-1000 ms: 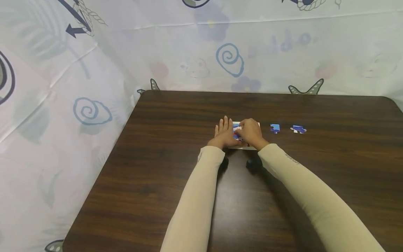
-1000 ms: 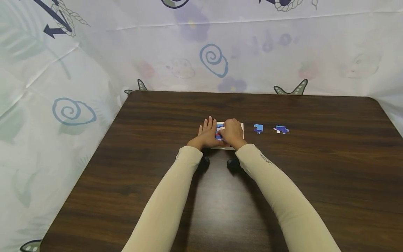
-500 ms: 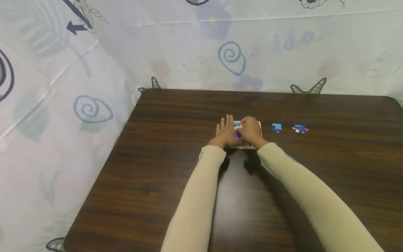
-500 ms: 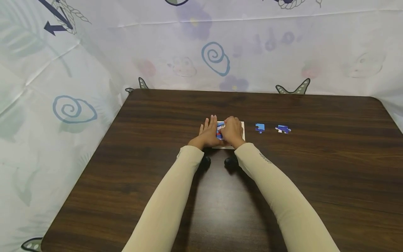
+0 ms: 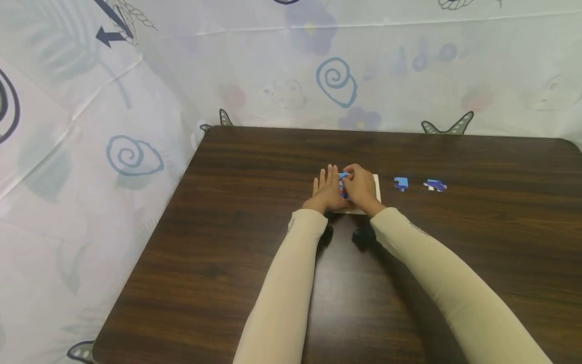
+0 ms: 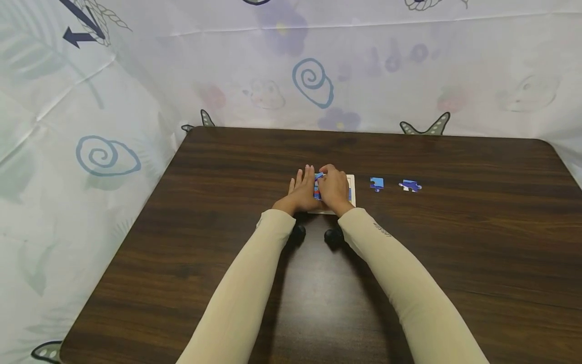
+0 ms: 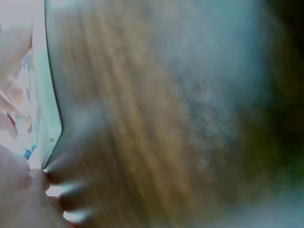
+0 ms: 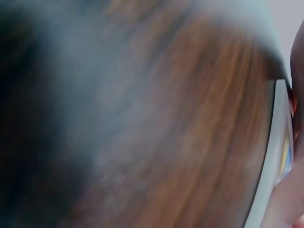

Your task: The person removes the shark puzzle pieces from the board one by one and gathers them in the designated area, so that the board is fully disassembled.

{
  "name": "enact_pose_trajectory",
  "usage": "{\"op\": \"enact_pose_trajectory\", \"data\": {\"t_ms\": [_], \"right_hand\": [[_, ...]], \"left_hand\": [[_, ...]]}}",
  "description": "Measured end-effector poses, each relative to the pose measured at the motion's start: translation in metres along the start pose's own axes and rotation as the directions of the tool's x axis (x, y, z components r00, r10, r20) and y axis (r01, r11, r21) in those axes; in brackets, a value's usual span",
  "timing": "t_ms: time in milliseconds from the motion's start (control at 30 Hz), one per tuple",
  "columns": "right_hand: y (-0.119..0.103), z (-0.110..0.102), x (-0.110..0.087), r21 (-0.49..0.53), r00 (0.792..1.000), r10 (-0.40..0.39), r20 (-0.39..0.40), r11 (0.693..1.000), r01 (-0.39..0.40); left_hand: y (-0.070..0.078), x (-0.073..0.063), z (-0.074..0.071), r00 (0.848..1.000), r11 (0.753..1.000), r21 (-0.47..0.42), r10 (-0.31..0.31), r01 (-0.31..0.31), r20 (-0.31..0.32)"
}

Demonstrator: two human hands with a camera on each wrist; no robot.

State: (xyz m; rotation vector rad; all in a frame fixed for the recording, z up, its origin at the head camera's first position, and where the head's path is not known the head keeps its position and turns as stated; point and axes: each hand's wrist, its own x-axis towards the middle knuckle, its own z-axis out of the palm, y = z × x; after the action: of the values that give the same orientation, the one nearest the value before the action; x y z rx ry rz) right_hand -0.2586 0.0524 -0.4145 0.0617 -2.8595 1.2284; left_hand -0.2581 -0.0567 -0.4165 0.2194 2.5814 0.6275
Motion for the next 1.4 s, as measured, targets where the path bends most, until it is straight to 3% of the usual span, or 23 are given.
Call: {"op": "enact_pose_trajectory", "data": {"t_ms": [267,567,767,1133,1400], "right_hand": [[0.006,-0.007,-0.001,0.065,0.995,-0.004,-0.100,0.998,0.011],[0.013,-0.020,0.001,0.063,0.993,-0.031,-0.115,0.997,0.038],[0.021,-0.037,0.003,0.084,0.997,-0.011,-0.080,0.996,0.018],[0.048,-0.069,0.006,0.109,0.987,0.041,-0.157,0.994,-0.024],[0.066,-0.096,0.006,0.085,0.976,0.070,-0.207,0.995,-0.054]], "left_hand": [[0.005,-0.004,-0.002,1.000,1.000,-0.003,0.015,-0.015,0.015],[0.007,-0.008,-0.003,1.000,1.000,-0.003,0.014,-0.014,0.006],[0.007,-0.008,-0.003,1.000,1.000,0.011,0.002,-0.002,0.001],[0.005,-0.006,-0.002,1.000,1.000,0.010,-0.005,0.005,0.003],[0.004,0.000,-0.001,0.999,0.999,0.030,-0.019,0.018,0.040]]}}
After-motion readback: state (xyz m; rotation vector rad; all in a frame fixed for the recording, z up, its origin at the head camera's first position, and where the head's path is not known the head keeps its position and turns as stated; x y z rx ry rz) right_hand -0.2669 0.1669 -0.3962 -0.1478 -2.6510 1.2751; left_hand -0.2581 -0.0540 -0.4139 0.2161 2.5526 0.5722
